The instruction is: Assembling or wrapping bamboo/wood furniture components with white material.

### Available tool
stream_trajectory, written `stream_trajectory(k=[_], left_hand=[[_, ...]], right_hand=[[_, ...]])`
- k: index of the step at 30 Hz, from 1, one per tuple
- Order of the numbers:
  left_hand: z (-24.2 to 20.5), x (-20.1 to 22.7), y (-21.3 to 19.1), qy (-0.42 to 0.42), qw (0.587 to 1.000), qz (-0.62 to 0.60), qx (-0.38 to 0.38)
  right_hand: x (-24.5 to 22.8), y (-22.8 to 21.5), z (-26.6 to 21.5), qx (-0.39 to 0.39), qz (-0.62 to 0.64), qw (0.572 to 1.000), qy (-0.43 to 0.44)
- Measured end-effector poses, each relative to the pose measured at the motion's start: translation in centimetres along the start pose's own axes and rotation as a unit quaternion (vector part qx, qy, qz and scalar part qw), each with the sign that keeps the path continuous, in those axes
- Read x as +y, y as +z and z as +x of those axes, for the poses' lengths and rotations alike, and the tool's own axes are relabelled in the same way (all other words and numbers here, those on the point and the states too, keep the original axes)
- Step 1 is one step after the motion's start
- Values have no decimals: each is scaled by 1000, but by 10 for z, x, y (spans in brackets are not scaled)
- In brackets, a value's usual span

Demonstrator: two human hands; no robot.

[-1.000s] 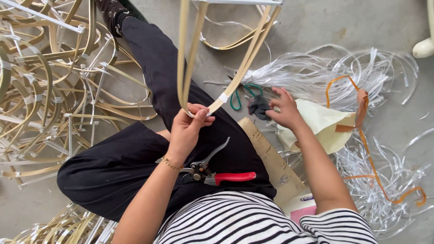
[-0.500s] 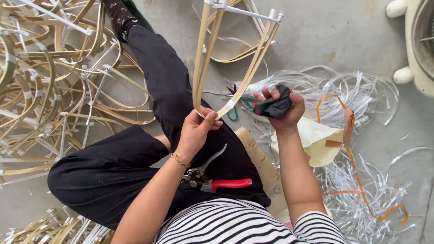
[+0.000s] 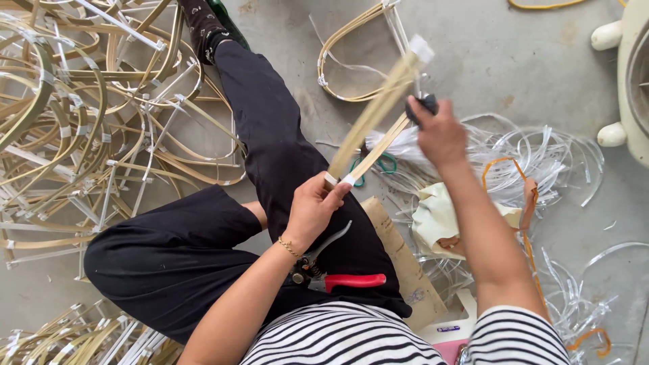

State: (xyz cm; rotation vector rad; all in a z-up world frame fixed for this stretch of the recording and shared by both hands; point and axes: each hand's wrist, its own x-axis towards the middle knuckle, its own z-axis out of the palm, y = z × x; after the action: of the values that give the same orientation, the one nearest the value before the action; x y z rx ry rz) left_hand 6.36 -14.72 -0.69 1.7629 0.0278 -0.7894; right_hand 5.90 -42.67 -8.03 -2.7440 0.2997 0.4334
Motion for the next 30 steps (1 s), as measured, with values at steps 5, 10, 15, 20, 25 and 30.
stream_trajectory(k=[5, 10, 15, 20, 25, 30], left_hand=[[2, 3, 4, 20, 999, 33, 16], [-7, -8, 0, 139, 982, 128, 29], [7, -22, 0, 114, 992, -40, 24], [24, -18, -19, -62, 971, -231, -22], [32, -28, -27, -186, 906, -305, -228], [17, -12, -25, -248, 861, -307, -320]], right_hand=[[-14, 39, -5, -47, 50, 997, 20], [9, 38, -13, -31, 47, 998, -34], [-12, 30, -66, 1, 272, 927, -258], [42, 36, -103, -62, 710, 699, -58], [-17, 16, -60, -51, 822, 551, 130], [-92, 11, -19, -95, 609, 785, 64]])
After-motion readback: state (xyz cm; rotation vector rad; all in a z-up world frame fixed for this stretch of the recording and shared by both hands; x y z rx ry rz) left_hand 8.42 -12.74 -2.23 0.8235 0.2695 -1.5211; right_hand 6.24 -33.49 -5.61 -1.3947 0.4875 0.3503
